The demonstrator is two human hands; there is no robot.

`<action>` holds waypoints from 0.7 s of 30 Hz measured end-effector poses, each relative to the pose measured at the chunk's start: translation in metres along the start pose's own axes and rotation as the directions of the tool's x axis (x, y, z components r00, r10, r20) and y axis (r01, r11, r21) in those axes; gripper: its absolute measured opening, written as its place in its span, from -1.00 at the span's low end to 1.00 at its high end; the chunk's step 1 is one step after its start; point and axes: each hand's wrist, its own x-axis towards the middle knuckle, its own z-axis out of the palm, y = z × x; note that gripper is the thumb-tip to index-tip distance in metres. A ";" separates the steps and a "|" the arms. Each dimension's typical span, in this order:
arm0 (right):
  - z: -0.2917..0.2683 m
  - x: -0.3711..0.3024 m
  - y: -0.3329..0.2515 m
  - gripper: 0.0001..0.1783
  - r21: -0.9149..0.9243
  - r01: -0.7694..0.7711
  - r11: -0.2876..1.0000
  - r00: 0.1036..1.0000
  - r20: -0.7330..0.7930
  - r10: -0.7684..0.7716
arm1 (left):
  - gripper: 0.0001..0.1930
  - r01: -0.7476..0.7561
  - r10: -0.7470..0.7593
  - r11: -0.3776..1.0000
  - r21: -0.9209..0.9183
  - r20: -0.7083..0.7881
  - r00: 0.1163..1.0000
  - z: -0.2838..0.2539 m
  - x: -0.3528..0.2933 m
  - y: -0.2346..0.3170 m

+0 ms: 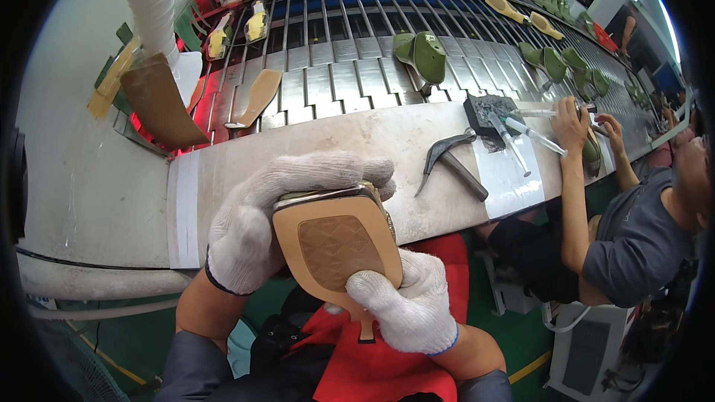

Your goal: The person aligns and presses shoe soles onto heeled shoes on shoe lasts by hand and taps the sole edges with a hammer to secure them.

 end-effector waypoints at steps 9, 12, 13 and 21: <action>0.006 0.016 -0.016 -0.56 0.054 -0.032 0.998 0.995 -0.093 0.037 | -0.13 0.072 -0.080 0.987 -0.145 -0.045 0.996 -0.011 0.032 -0.009; -0.006 0.031 -0.029 -0.51 0.054 -0.074 0.996 0.994 -0.079 0.078 | -0.22 -0.027 0.008 0.973 -0.229 -0.084 0.996 -0.017 0.043 -0.027; -0.007 0.034 -0.034 -0.52 0.100 -0.080 0.992 0.994 -0.070 0.088 | -0.22 -0.020 0.000 0.970 -0.243 -0.082 0.997 -0.018 0.046 -0.028; -0.009 0.037 -0.039 -0.56 -0.065 0.005 0.998 0.994 -0.108 -0.012 | -0.48 -0.063 0.048 0.955 -0.289 -0.058 0.997 -0.016 0.047 -0.026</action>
